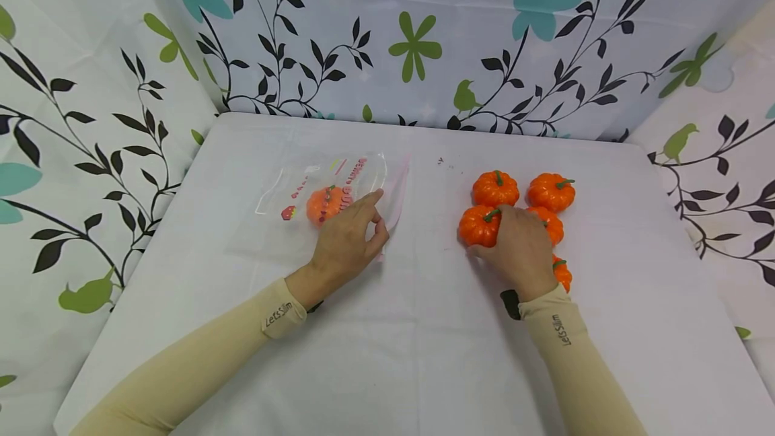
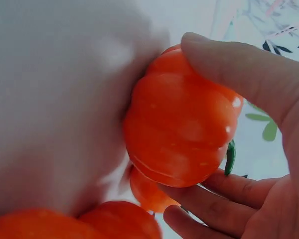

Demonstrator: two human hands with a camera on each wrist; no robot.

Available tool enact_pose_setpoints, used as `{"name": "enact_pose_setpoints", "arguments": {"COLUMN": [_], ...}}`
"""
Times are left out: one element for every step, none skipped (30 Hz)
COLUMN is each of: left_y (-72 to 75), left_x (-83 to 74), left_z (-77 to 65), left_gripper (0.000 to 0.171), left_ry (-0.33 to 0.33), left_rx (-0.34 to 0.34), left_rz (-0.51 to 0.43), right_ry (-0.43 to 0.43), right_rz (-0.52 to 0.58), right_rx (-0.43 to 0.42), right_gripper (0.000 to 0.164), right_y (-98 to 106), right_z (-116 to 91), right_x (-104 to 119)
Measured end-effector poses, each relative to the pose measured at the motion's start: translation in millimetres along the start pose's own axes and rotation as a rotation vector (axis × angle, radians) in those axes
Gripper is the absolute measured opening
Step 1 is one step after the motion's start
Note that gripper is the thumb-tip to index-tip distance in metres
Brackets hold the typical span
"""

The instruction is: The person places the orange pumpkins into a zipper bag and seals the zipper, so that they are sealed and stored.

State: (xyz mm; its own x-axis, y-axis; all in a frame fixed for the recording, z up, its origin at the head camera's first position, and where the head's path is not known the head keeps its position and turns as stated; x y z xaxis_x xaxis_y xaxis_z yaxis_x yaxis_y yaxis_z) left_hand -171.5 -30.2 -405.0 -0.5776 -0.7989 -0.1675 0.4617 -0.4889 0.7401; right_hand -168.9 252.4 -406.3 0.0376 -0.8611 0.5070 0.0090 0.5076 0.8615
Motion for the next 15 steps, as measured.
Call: {"name": "enact_pose_setpoints", "arguments": {"left_y": [0.2,0.3,0.5,0.6,0.8,0.9,1.2,1.4,1.6,1.9,2.1,2.4,2.7,3.0,3.3], "left_x": [-0.1,-0.2,-0.3,-0.4,-0.4,-0.4,-0.5,-0.5,-0.5,-0.6,-0.6,-0.7,-0.9,-1.1,-1.3], "left_z": [0.1,0.2,0.3,0.4,0.5,0.5,0.5,0.5,0.5,0.4,0.3,0.3,0.2,0.2,0.2], "left_gripper": [0.008,0.008,0.008,0.008,0.008,0.008,0.008,0.008,0.007,0.007,0.007,0.008,0.008,0.008,0.009], "left_ry": [0.0,0.0,0.001,0.001,0.002,0.003,0.005,0.006,0.007,0.009,0.01,0.011,0.011,0.011,0.011], "left_rx": [-0.001,-0.002,-0.002,-0.002,-0.003,-0.003,-0.003,-0.002,0.0,0.001,0.004,0.007,0.01,0.012,0.014], "left_rz": [-0.001,-0.002,-0.002,-0.002,-0.002,-0.001,-0.002,-0.003,-0.003,-0.004,-0.004,-0.004,-0.003,-0.001,0.0], "right_ry": [-0.004,-0.009,-0.01,-0.008,-0.009,-0.009,-0.008,-0.001,0.011,0.024,0.037,0.055,0.071,0.088,0.097], "right_rz": [0.011,0.025,0.039,0.058,0.078,0.1,0.125,0.147,0.169,0.193,0.215,0.237,0.256,0.272,0.289], "right_rx": [0.012,0.026,0.039,0.051,0.064,0.075,0.085,0.092,0.098,0.102,0.108,0.114,0.118,0.124,0.13], "right_gripper": [0.086,0.087,0.088,0.089,0.09,0.09,0.091,0.091,0.09,0.089,0.088,0.086,0.085,0.084,0.083], "right_y": [-0.1,-0.1,-0.2,-0.3,-0.6,-0.9,-1.6,-2.6,-4.3,-6.0,-8.4,-11.3,-14.7,-18.4,-22.2], "right_z": [0.1,-0.1,0.4,0.8,1.3,1.8,2.4,3.5,5.1,6.6,8.5,10.8,13.4,16.2,18.8], "right_x": [1.2,3.2,5.2,8.0,10.7,14.1,17.7,21.5,25.7,30.5,35.4,40.6,45.6,50.6,55.8]}}
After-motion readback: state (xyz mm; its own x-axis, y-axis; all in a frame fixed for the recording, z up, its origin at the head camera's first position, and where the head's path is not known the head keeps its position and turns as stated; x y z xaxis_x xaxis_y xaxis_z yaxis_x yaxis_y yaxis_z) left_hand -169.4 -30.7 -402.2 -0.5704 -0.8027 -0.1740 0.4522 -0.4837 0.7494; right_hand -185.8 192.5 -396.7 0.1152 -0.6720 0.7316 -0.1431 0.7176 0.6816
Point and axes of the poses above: each hand's wrist, its own z-axis towards the middle knuckle, its own y-axis out of the back of the hand, x = y × z, the point moved 3 cm from there along z, towards the middle knuckle, and after that the axes turned 13 degrees about z, right-handed, at the moved point
